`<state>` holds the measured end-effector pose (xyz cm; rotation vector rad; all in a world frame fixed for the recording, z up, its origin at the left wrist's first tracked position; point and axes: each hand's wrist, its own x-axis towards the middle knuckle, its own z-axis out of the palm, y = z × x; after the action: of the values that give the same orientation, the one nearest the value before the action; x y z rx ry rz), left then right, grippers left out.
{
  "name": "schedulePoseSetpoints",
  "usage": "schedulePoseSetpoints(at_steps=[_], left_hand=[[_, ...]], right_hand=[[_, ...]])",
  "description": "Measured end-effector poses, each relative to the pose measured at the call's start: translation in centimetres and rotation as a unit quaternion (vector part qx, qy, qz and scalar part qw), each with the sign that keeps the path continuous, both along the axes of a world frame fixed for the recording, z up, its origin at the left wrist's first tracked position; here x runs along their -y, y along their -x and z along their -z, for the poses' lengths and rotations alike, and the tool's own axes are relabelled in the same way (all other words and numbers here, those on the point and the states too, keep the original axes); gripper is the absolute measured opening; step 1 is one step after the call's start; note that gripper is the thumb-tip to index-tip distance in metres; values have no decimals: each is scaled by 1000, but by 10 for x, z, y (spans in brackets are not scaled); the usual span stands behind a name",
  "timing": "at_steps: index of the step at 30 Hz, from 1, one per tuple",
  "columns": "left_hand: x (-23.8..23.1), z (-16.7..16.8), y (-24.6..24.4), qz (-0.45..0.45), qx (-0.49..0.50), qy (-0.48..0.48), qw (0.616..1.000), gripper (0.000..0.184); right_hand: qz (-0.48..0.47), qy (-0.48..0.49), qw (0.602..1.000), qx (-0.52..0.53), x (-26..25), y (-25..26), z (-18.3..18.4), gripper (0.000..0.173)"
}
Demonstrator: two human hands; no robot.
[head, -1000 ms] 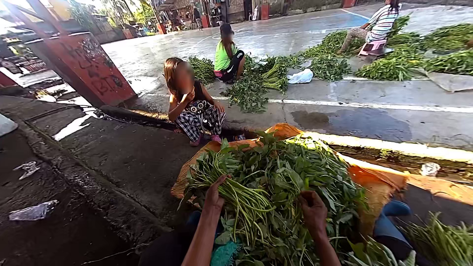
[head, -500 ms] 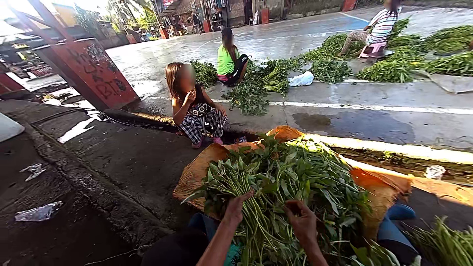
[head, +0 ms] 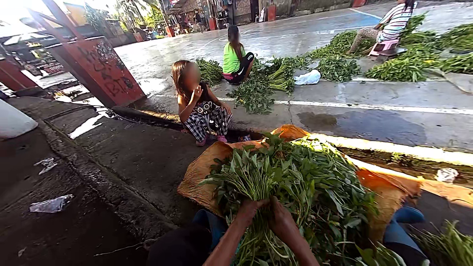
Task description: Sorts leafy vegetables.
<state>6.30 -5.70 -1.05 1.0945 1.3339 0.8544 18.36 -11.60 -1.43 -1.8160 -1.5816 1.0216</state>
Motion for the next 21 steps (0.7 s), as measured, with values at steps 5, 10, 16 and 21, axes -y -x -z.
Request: schedulePoseSetpoints(at_steps=[5, 10, 16, 21], left_hand=[[-17, -1, 10, -98, 46, 37, 993, 74], [-19, -6, 14, -103, 30, 34, 994, 75], [-15, -4, 8, -63, 22, 1, 998, 80], [-32, -6, 27, -224, 74, 8, 972, 57]], right_hand=[[18, -35, 999, 23, 14, 7, 14, 36], [39, -33, 995, -84, 12, 10, 22, 31], [29, -30, 993, -106, -5, 10, 15, 33], [1, 70, 997, -23, 21, 13, 4, 34]])
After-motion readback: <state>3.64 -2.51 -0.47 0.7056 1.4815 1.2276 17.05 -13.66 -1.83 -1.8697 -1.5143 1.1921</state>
